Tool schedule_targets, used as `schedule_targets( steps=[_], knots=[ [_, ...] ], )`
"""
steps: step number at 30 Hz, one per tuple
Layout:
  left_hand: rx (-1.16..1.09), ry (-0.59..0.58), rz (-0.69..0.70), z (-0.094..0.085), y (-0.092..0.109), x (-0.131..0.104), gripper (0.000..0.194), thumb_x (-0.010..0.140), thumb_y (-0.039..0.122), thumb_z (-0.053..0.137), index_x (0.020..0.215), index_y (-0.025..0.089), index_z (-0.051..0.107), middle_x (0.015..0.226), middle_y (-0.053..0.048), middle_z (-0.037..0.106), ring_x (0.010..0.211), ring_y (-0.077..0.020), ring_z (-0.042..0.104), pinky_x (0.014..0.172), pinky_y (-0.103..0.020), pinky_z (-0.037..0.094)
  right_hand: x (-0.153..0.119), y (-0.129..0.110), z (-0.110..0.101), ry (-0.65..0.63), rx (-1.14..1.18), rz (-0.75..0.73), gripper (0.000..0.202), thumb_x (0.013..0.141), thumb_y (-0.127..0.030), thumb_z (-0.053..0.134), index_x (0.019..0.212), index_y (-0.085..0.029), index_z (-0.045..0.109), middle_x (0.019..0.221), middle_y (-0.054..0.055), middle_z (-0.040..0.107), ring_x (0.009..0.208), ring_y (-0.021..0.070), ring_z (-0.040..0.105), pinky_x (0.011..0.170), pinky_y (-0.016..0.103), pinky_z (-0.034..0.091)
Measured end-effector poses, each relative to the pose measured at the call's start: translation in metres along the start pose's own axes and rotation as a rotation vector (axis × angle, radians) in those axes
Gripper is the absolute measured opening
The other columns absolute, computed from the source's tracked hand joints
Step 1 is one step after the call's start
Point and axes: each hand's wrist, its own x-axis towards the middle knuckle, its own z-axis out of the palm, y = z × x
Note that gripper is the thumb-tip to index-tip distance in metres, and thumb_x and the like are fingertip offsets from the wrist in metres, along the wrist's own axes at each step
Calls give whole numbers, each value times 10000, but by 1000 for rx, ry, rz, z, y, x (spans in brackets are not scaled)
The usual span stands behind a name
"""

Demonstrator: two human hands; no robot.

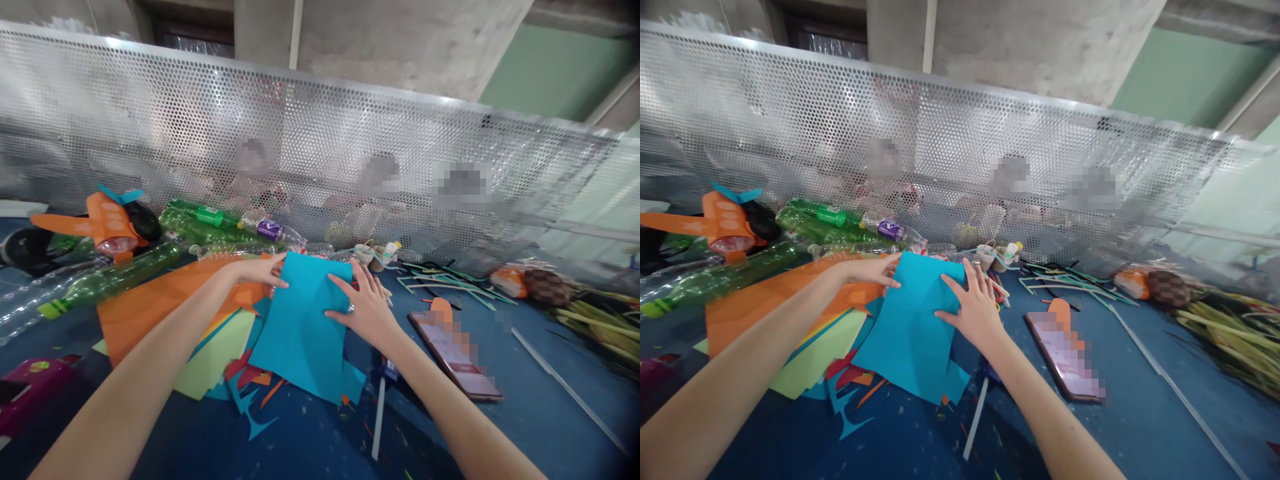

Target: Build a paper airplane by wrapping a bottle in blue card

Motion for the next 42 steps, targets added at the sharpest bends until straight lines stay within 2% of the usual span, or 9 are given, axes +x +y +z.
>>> schedule_targets(
  steps=[5, 12, 18, 22, 27, 32, 36, 39, 42],
  knots=[
    [-157, -9, -72, 2, 2, 1, 1169, 734, 440, 747, 1477, 379, -154, 1466, -163, 419, 1114, -287, 617, 848, -387, 509, 3, 8, 0, 52, 3, -2, 540, 851, -455, 616, 1357, -297, 510, 1587, 83, 183, 1425, 399, 182, 1083, 642, 253],
    [-22, 55, -106, 4, -2, 6, 1207, 735, 470, 739, 1481, 286, -192, 1248, -173, 604, 1096, -294, 615, 893, -413, 462, 4, 0, 0, -184, 121, -134, 546, 874, -357, 602, 1384, -226, 458, 1374, 112, 555, 1283, 290, 487, 1125, 584, 226],
    [352, 74, -54, 3, 13, 4, 869, 752, 550, 668, 1478, 366, 226, 1454, -115, 365, 1279, -342, 411, 991, -440, 382, 4, 2, 0, -232, 188, -112, 538, 864, -228, 587, 1385, -230, 454, 1402, 101, 529, 1276, 279, 494, 1075, 541, 338],
    [624, 165, 35, 15, 39, 5, 672, 670, 494, 746, 1275, 283, 543, 1338, -103, 439, 1257, -360, 388, 1033, -448, 335, 5, 1, 2, -211, 200, -105, 538, 835, -200, 606, 1357, -238, 484, 1376, 105, 550, 1240, 293, 522, 1050, 533, 362],
    [740, 36, 92, 48, 50, 16, 767, 626, 443, 777, 1296, 202, 494, 1266, -127, 534, 1169, -328, 487, 981, -405, 384, 4, -2, 4, -162, 186, -125, 516, 781, -163, 652, 1281, -217, 534, 1292, 103, 605, 1171, 297, 561, 997, 483, 419],
    [843, 102, 12, 70, 43, 23, 914, 604, 451, 794, 1374, 127, 423, 1233, -204, 561, 1128, -395, 515, 943, -460, 401, 4, -2, 4, -148, 172, -114, 503, 754, -142, 665, 1240, -183, 544, 1246, 121, 624, 1139, 307, 574, 985, 483, 423],
    [823, 162, -36, 77, 38, 27, 750, 593, 384, 792, 1261, 165, 531, 1117, -171, 622, 1035, -392, 578, 880, -458, 435, 4, 0, 4, -160, 185, -126, 526, 759, -146, 650, 1263, -229, 525, 1275, 91, 606, 1179, 288, 551, 1014, 492, 399],
    [769, 217, -34, 66, 40, 26, 635, 587, 403, 793, 1157, 215, 588, 1101, -125, 649, 1023, -371, 601, 870, -428, 453, 5, -2, -2, -70, 227, -103, 572, 766, -191, 667, 1305, -261, 487, 1365, 91, 515, 1257, 299, 476, 1048, 519, 366],
    [694, 334, -28, 42, 49, 17, 735, 638, 525, 749, 1274, 259, 497, 1294, -107, 580, 1163, -390, 535, 933, -450, 439, 5, -9, -14, 261, 330, 40, 444, 818, -289, 649, 1236, -238, 508, 1318, 132, 481, 1243, 308, 458, 1004, 500, 423]
  ],
)
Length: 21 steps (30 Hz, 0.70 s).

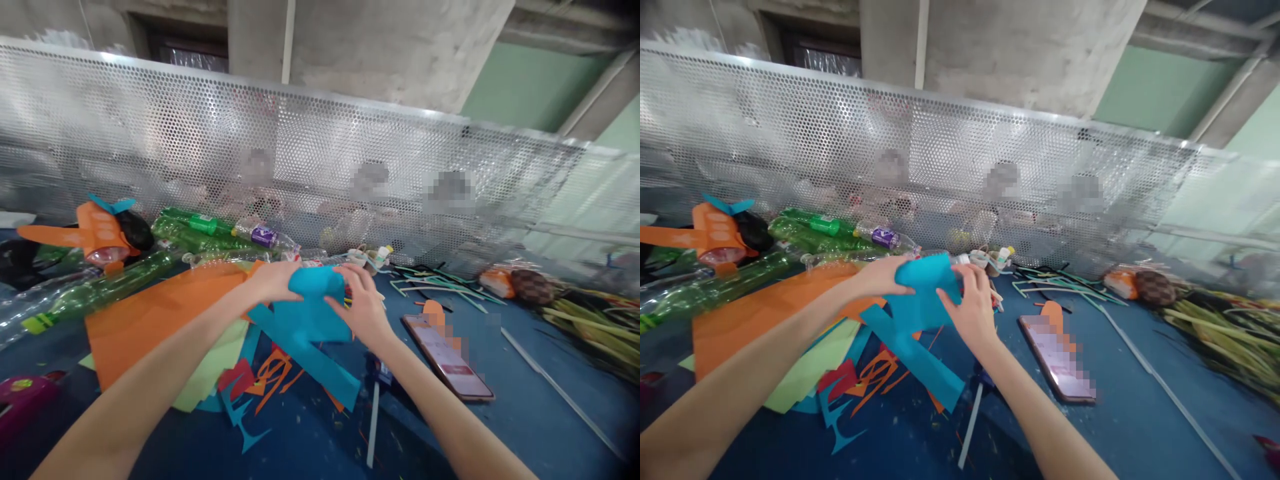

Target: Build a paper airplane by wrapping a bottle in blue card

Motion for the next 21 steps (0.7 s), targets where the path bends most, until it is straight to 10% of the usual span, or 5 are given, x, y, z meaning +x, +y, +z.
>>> schedule_targets(
  steps=[5, 10, 16, 21],
  knots=[
    [-801, 90, -138, -28, -9, -6, 861, 772, 612, 624, 1457, 256, 241, 1422, -127, 483, 1157, -346, 572, 876, -448, 532, 3, -20, -13, 424, 232, 234, 472, 794, -434, 674, 1159, -224, 460, 1190, 136, 499, 1167, 303, 501, 968, 526, 451],
    [-1250, -103, -7, -13, -8, -8, 982, 711, 485, 760, 1483, 303, 182, 1511, -134, 360, 1269, -364, 485, 956, -483, 516, 9, -38, -22, 235, 743, 385, 710, 745, -475, 714, 1329, -263, 368, 1358, 138, 505, 1205, 298, 536, 944, 495, 506],
    [-1304, -238, 130, -4, 1, -11, 1054, 581, 500, 841, 1451, 260, 298, 1461, -164, 432, 1287, -420, 448, 995, -531, 466, 0, -66, -29, 191, 1037, 408, 319, 751, -443, 726, 985, -243, 642, 1048, 82, 729, 952, 296, 687, 808, 462, 586],
    [-1317, -338, 260, -9, -5, -14, 986, 586, 505, 832, 1415, 215, 385, 1403, -170, 505, 1306, -429, 419, 1012, -547, 433, -9, -83, -32, 65, 1167, 370, 322, 816, -468, 662, 1059, -256, 649, 1107, 71, 722, 972, 285, 683, 809, 443, 586]
  ],
)
